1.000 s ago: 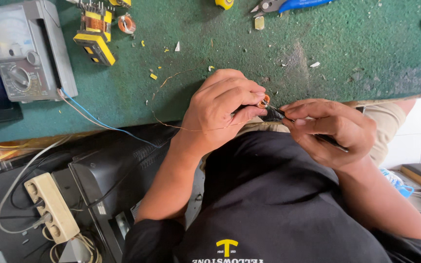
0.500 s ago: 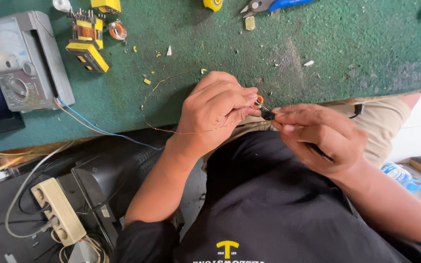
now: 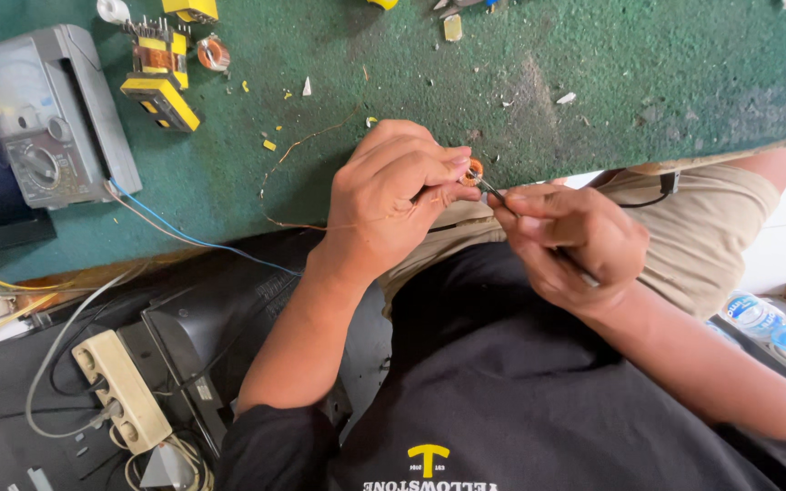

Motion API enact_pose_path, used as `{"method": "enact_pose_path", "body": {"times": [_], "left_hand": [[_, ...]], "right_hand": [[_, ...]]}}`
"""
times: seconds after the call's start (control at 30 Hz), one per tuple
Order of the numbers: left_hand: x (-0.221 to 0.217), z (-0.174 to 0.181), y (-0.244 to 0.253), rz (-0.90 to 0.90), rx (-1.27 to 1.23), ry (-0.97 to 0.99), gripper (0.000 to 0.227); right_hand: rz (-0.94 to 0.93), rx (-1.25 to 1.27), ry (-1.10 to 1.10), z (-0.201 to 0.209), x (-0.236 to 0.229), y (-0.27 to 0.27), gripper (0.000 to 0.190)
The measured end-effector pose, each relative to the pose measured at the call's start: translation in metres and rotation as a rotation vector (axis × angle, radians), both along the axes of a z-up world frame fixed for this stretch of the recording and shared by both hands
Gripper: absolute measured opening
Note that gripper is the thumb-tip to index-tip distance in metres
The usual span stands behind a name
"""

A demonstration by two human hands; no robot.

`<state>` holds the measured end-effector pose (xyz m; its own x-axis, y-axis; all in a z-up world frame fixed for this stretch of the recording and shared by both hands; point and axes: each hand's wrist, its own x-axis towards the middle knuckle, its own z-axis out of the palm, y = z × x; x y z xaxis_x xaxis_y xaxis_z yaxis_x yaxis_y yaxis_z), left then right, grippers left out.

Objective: The person winds a thin copper wire around a small cylindrical core using a red-handled tool. They then use a pen-like tool to adjust the wire and finally use pliers to trim the excess wire.

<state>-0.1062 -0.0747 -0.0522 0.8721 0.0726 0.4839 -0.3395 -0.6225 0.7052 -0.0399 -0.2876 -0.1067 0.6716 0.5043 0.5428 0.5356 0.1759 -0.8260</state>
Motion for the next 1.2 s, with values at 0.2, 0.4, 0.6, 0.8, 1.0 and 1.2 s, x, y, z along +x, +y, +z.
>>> {"method": "enact_pose_path", "body": {"times": [0.2,0.4,0.6,0.8,1.0,1.2], "left_hand": [[0.0,-0.007,-0.001,0.012,0.009,-0.054,0.032],[-0.002,-0.01,0.0,0.006,0.014,-0.054,0.032],[-0.002,-0.015,-0.001,0.043,-0.008,-0.051,0.03],[-0.002,-0.02,-0.006,0.159,-0.042,-0.094,0.02],[-0.011,-0.013,-0.007,0.061,0.054,-0.066,0.027],[-0.022,-0.004,-0.01,0.09,-0.181,0.06,0.047]], "right_hand": [[-0.033,0.073,0.196,-0.001,-0.011,0.003,0.025],[0.069,-0.091,0.037,0.028,0.016,-0.003,0.025],[-0.01,-0.004,-0.276,0.007,-0.001,0.005,0.026],[-0.089,0.13,0.071,0.001,-0.006,0.01,0.012],[-0.141,0.202,0.452,-0.001,0.014,-0.029,0.026],[-0.136,0.133,0.328,-0.007,0.016,-0.045,0.038]]}}
